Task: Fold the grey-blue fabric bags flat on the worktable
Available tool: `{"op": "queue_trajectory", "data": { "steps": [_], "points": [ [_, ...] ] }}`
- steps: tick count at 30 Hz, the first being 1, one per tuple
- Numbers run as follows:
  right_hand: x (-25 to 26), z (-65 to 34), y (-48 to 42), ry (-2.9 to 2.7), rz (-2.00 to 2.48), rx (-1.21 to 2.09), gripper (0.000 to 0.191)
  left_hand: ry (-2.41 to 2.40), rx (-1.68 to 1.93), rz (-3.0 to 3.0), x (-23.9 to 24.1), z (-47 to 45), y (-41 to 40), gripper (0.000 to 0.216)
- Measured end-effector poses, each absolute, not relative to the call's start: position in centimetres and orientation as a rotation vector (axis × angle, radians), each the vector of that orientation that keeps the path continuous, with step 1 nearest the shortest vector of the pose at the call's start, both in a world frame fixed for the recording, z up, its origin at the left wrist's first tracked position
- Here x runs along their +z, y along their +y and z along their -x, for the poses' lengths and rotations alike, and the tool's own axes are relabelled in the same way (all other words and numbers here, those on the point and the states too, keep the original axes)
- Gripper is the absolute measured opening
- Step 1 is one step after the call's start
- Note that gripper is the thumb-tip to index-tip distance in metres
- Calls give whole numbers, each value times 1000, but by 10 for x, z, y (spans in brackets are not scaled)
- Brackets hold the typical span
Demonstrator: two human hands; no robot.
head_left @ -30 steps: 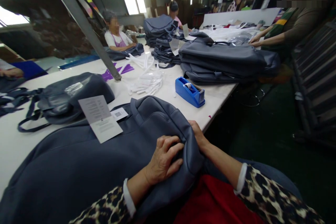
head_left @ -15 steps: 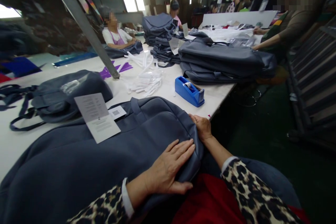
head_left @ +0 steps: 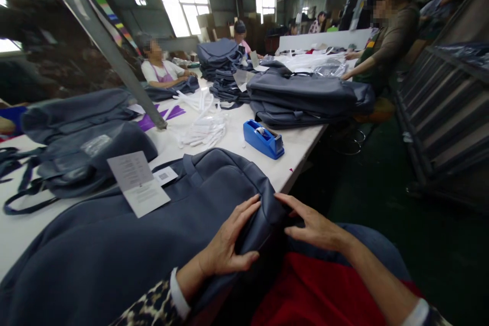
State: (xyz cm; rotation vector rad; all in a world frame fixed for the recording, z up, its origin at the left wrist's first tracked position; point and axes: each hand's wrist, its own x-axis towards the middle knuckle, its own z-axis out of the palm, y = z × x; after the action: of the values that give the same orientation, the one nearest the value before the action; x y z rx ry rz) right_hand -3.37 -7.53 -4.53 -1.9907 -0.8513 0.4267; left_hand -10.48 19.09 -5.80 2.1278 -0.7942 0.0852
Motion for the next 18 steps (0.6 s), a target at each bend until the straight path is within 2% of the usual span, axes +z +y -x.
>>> {"op": "queue_trajectory", "data": {
  "steps": [2, 6, 8, 13, 18],
  "points": [
    [-49, 37, -71, -961, 2186, 308, 67, -808, 74, -2146, -54, 106, 187, 81],
    [-56, 31, -49, -1046, 2476, 6, 26, -756, 38, -2307, -43, 117, 175, 86],
    [-53, 34, -39, -1007, 2481, -54, 14, -681, 63, -2439, -34, 127, 172, 91],
    [-52, 58, -19, -932, 2457, -228, 7, -606, 327, -2690, -23, 155, 189, 74],
    [-84, 71, -12, -934, 2425, -194, 17, -585, 496, -2938, -66, 177, 192, 67]
  ]
}}
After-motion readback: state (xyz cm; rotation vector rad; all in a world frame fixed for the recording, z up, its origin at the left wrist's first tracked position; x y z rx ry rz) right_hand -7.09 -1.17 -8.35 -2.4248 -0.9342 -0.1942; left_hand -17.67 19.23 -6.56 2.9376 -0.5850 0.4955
